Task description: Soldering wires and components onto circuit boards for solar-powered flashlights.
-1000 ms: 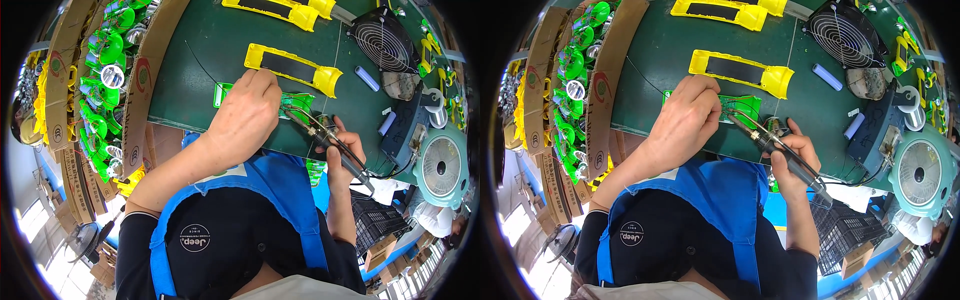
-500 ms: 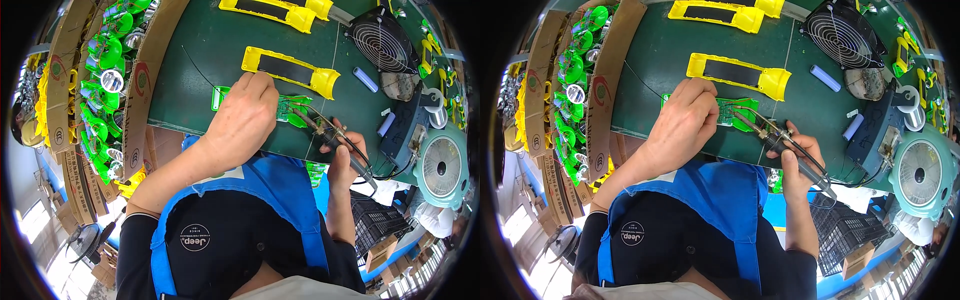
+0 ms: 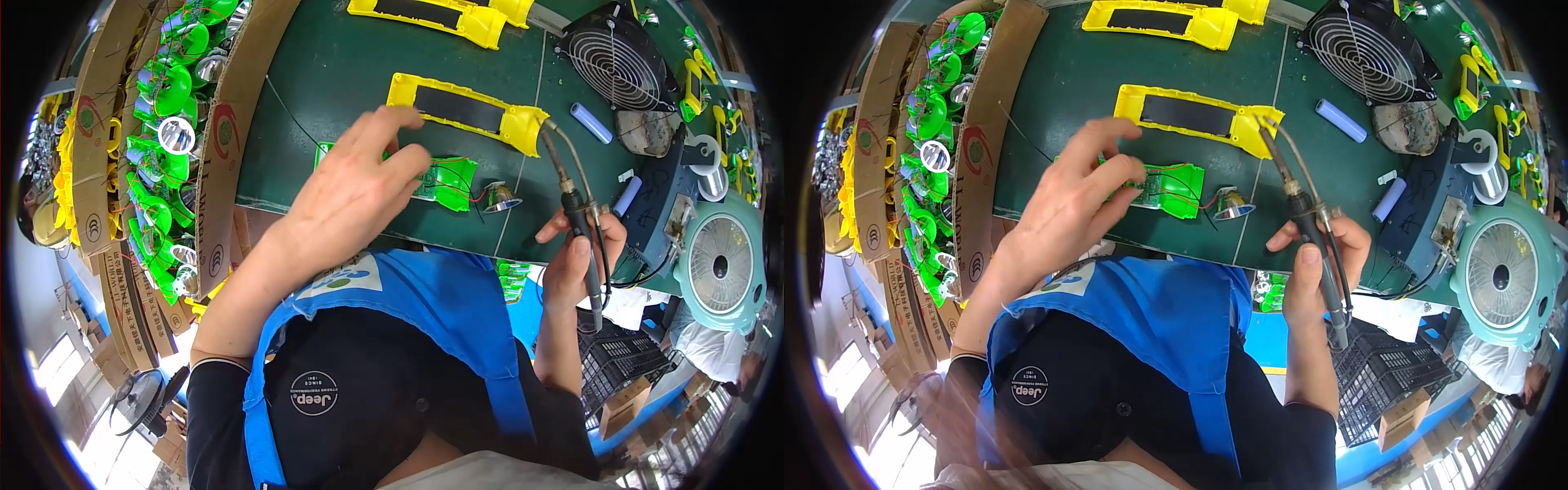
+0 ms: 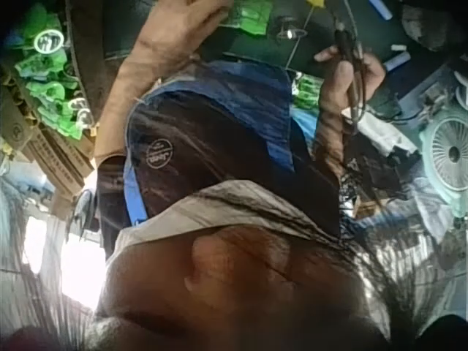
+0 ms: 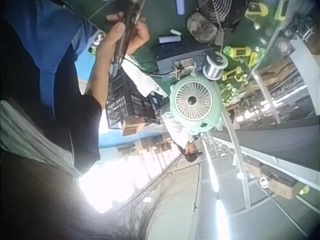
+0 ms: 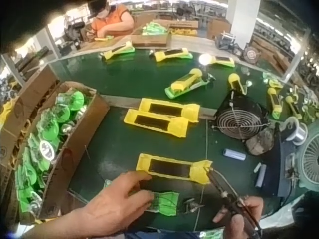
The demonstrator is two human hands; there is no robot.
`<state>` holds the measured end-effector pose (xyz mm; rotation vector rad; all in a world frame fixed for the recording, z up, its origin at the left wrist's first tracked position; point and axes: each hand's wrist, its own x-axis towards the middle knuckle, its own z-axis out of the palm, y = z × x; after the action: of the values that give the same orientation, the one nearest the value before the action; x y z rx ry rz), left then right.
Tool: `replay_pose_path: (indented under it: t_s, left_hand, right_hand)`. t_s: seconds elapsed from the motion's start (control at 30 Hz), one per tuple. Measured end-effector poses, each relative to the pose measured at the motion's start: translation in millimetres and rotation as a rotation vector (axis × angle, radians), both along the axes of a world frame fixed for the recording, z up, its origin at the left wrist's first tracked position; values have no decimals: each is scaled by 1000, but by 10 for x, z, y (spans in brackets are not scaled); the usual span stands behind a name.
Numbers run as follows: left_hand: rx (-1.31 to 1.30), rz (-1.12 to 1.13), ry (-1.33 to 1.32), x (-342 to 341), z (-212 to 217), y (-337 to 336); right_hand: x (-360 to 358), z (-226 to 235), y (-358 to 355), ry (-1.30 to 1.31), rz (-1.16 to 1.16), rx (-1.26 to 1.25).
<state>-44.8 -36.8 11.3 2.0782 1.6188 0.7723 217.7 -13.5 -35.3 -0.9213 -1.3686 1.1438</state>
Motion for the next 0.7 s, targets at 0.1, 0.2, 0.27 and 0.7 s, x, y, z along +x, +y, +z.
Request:
replay_pose_path:
  t_s: [0.1, 0.2, 0.27, 0.7]
  left_hand:
    - [155, -231, 253, 75, 74, 68]
    - [136, -382, 362, 289, -16, 271]
    - [133, -466, 372, 323, -93, 372]
    - [77, -105, -488, 360, -230, 237]
  right_hand:
    - [-86, 7, 119, -42, 29, 65]
    - [-134, 30, 298, -14, 58, 79]
    - [-128, 72, 366, 15, 63, 84]
    - [-699, -159, 817, -183, 212, 207]
